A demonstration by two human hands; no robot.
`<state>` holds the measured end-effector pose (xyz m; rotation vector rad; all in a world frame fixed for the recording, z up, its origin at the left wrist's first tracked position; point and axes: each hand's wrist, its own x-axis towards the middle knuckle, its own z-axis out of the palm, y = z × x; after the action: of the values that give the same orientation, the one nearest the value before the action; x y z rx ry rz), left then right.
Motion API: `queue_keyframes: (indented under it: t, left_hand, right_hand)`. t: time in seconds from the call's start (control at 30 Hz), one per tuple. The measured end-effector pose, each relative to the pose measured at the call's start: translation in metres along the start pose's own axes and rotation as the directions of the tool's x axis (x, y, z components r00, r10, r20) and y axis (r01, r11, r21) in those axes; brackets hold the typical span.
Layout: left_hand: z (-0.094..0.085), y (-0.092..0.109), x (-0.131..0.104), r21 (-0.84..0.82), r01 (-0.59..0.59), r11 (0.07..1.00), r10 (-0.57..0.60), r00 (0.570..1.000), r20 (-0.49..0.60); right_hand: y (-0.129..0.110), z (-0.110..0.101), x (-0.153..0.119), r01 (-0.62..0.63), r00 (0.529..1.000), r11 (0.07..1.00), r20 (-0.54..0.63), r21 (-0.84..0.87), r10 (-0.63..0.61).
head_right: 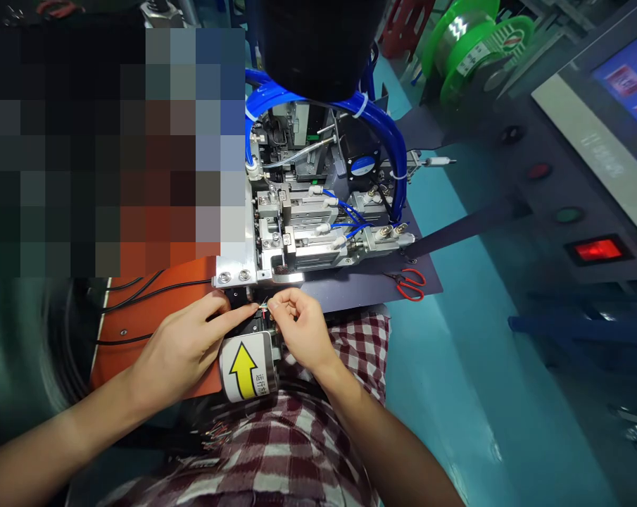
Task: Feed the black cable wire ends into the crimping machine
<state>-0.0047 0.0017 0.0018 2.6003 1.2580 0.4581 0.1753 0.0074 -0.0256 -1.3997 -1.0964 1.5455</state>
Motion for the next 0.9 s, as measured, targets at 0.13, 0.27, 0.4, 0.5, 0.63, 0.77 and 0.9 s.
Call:
queue_keyframes:
  t: [0.13,0.27,0.4,0.5,0.63,0.77,0.9]
  left_hand:
    - [0.0005,-0.0001,-0.0002,-0.013,0.007,1.000,-0.007,1.000,-0.002]
    - [0.0003,-0.0001,-0.0007,-0.025,0.004,1.000,-0.004,1.000,0.001]
    - [-0.0001,0.0002,-0.0010,-0.029,0.009,1.000,-0.009,1.000,0.005]
    - [0.0004,0.0001,-0.0008,-0.023,0.003,1.000,-0.003,1.000,0.002]
    - [0.0013,-0.0002,0.0000,-0.019,0.001,1.000,-0.001,1.000,0.002]
    - [0.0007,0.0005,0.0003,-0.028,0.008,1.000,-0.008,1.000,0.007]
    - [0.0001,0.0008,0.0000,-0.031,0.009,0.999,-0.009,1.000,0.004]
  right_hand:
    - [-0.0003,-0.0004,0.0002,0.006,1.000,1.000,-0.002,-0.016,-0.006]
    - [-0.0006,-0.0003,0.0001,0.006,1.000,1.000,0.003,-0.013,-0.006]
    - [-0.0010,-0.0004,0.0002,0.011,1.000,1.000,0.003,-0.016,-0.011]
    - [-0.0011,-0.0005,0.0001,0.016,1.000,1.000,0.002,-0.016,-0.016]
    - [-0.0003,-0.0005,-0.0003,0.018,1.000,1.000,0.004,-0.018,-0.018]
    - [0.0007,-0.0007,-0.0005,0.010,1.000,1.000,0.005,-0.012,-0.010]
    - [-0.0003,-0.0008,-0.0004,0.013,1.000,1.000,0.003,-0.020,-0.013]
